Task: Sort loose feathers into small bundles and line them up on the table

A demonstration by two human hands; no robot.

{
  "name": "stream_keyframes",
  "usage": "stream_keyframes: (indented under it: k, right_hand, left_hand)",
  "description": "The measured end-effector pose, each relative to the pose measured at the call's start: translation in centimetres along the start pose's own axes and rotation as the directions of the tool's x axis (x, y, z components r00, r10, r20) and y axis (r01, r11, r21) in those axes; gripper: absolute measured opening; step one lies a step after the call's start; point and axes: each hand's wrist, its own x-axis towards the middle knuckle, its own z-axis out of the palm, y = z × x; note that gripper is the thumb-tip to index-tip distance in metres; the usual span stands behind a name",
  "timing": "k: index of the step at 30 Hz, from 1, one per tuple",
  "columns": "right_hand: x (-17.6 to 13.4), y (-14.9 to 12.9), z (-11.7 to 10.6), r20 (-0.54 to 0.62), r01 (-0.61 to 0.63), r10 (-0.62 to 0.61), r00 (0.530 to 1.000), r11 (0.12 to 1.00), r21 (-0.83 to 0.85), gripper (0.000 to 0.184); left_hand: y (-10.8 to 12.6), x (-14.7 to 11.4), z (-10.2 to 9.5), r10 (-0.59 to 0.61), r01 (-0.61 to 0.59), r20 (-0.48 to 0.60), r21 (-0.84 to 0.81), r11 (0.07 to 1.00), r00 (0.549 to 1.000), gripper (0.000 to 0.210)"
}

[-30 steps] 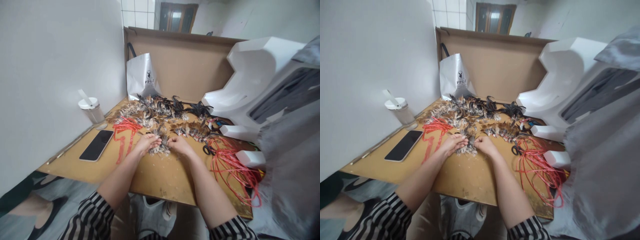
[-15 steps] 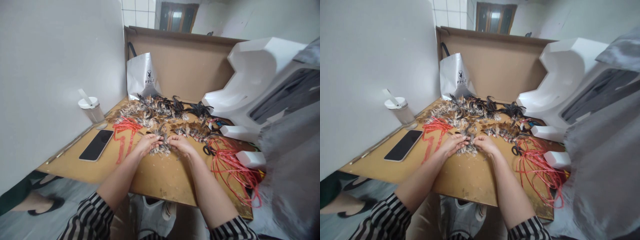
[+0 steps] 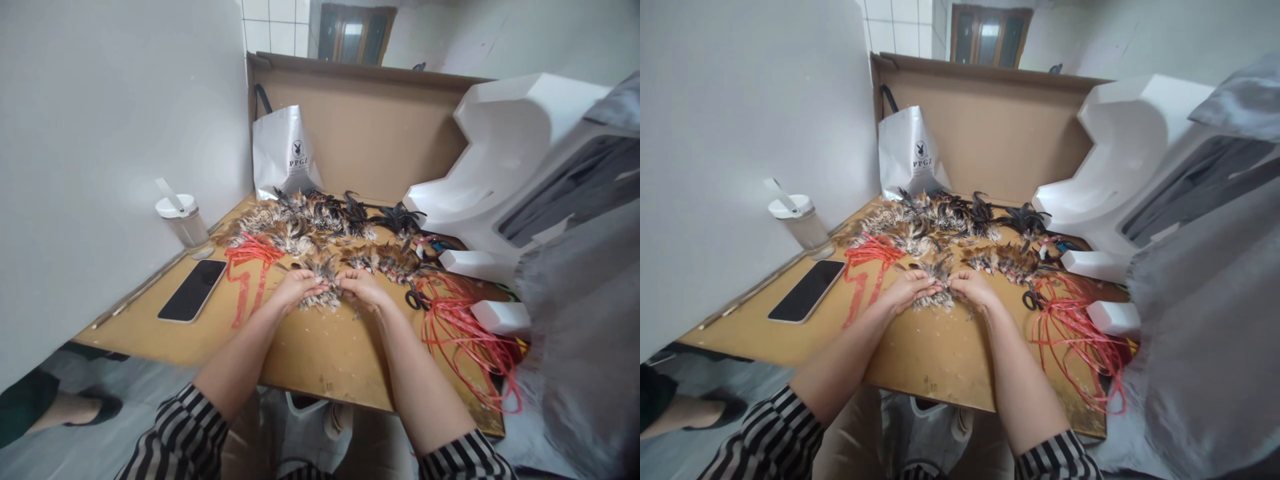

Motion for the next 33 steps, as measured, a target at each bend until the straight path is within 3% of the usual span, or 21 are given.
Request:
stream_keyframes:
  k: [7,13,19,27,33]
  right_hand:
    - [-0.3,-0.6,0.4,-0.042,0.116,-0.112,0.993,0.987,0.109,0.021]
    - [-0.3,-0.6,2.1,-0.150,0.255,-0.248,0.957,0.967,0.027,0.019]
    - [0.1,0.0,2.6,-0.157,0.346,-0.348,0.924,0.937,-0.037,0.014]
    - [0.1,0.0,2.6,-0.181,0.294,-0.306,0.935,0.952,-0.091,0.019]
    - [0.2,0.2,2.7,-0.162,0.159,-0.144,0.976,0.984,0.084,0.030]
  left_hand:
    - [0.1,0.0,0.1,0.066,-0.067,-0.035,-0.013,0.998,0.997,0.015]
    - [0.2,0.0,0.1,-0.029,0.041,0.071,-0.182,0.982,0.997,0.010]
    - [0.0,0.1,0.1,-0.045,0.059,0.072,-0.215,0.975,0.996,0.008]
    - [0.1,-0.1,0.4,-0.013,0.014,0.012,-0.149,0.989,1.000,0.007]
    - [0.1,-0.1,0.5,0.013,-0.012,0.011,-0.114,0.993,1.000,0.011]
